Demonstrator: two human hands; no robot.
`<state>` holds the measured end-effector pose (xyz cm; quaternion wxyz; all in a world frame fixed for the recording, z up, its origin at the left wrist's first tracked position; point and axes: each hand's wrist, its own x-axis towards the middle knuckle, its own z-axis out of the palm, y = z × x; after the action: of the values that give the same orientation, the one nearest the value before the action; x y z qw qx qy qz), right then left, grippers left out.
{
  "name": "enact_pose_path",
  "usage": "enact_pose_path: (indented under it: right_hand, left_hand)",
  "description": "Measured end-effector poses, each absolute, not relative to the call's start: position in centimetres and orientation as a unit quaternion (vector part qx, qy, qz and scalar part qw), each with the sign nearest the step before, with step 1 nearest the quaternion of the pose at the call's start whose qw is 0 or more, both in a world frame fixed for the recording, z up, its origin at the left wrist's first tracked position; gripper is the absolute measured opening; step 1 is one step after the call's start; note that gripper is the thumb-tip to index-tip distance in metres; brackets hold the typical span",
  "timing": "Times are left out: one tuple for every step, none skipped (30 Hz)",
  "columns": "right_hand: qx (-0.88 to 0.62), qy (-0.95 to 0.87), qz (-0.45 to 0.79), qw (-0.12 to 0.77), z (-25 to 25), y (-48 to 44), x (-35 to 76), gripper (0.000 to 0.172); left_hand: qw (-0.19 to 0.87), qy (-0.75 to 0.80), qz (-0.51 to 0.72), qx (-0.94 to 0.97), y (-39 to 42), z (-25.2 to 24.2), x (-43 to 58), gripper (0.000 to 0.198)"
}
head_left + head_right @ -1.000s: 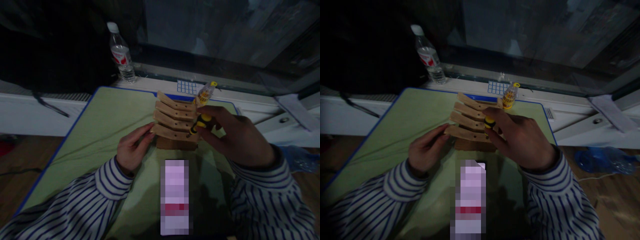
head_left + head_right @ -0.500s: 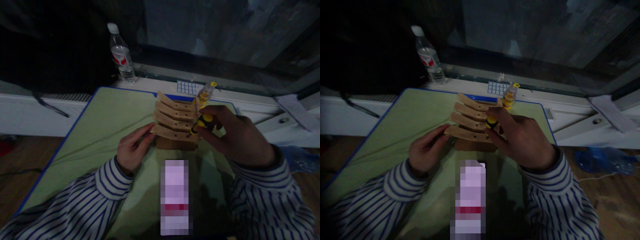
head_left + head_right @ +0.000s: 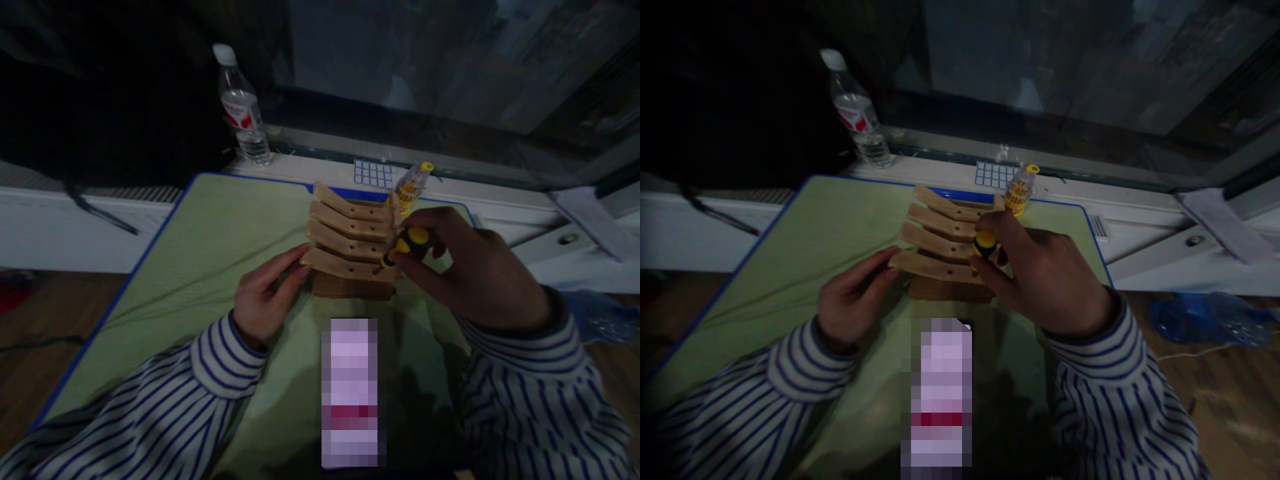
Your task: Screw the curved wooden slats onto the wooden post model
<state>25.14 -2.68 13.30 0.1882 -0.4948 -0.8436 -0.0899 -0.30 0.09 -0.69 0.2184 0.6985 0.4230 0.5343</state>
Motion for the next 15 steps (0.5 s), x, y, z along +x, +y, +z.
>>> enact_pose_path:
  right_hand:
    - [-0.493, -0.844, -0.089, 0.192, 13.29, -2.66, 25.14, 0.034]
    - [-0.492, -0.844, -0.089, 0.196, 13.27, -2.65, 25.16, 0.034]
    - [-0.492, -0.843, -0.09, 0.199, 13.25, -2.65, 25.17, 0.034]
    - [-0.493, -0.842, -0.091, 0.201, 13.24, -2.66, 25.19, 0.034]
    - [-0.494, -0.841, -0.091, 0.202, 13.24, -2.69, 25.2, 0.035]
    - [-0.497, -0.84, -0.088, 0.2, 13.24, -2.71, 25.21, 0.037]
    - [-0.497, -0.84, -0.086, 0.198, 13.25, -2.75, 25.22, 0.039]
    - [-0.495, -0.842, -0.082, 0.197, 13.27, -2.77, 25.23, 0.042]
    - [-0.491, -0.845, -0.076, 0.197, 13.29, -2.79, 25.24, 0.044]
    - [-0.485, -0.849, -0.067, 0.197, 13.32, -2.8, 25.27, 0.044]
    - [-0.48, -0.852, -0.06, 0.199, 13.34, -2.81, 25.3, 0.041]
    - [-0.477, -0.854, -0.052, 0.199, 13.36, -2.8, 25.34, 0.038]
    - [-0.475, -0.856, -0.045, 0.2, 13.37, -2.78, 25.38, 0.034]
    - [-0.475, -0.856, -0.04, 0.199, 13.39, -2.76, 25.41, 0.032]
    - [-0.476, -0.856, -0.037, 0.198, 13.4, -2.74, 25.44, 0.031]
  left_hand:
    - [0.217, 0.419, 0.537, 0.699, 0.09, -0.64, -0.29, 0.034]
    - [0.215, 0.417, 0.539, 0.7, 0.09, -0.6, -0.29, 0.034]
    - [0.214, 0.416, 0.539, 0.701, 0.09, -0.58, -0.29, 0.035]
    - [0.213, 0.417, 0.538, 0.701, 0.09, -0.56, -0.29, 0.035]
    - [0.214, 0.418, 0.536, 0.701, 0.1, -0.56, -0.31, 0.035]
    - [0.215, 0.42, 0.534, 0.701, 0.1, -0.57, -0.32, 0.035]
    - [0.216, 0.422, 0.533, 0.701, 0.09, -0.6, -0.34, 0.035]
    - [0.217, 0.423, 0.532, 0.7, 0.09, -0.63, -0.35, 0.035]
    - [0.216, 0.425, 0.533, 0.699, 0.08, -0.65, -0.36, 0.034]
    - [0.216, 0.425, 0.534, 0.698, 0.07, -0.67, -0.37, 0.034]
    - [0.216, 0.426, 0.533, 0.698, 0.05, -0.69, -0.36, 0.034]
    - [0.216, 0.428, 0.533, 0.698, 0.04, -0.69, -0.35, 0.034]
    - [0.216, 0.429, 0.532, 0.698, 0.03, -0.69, -0.33, 0.033]
    - [0.215, 0.431, 0.531, 0.697, 0.02, -0.69, -0.31, 0.033]
    - [0.215, 0.432, 0.53, 0.697, 0.01, -0.69, -0.29, 0.033]
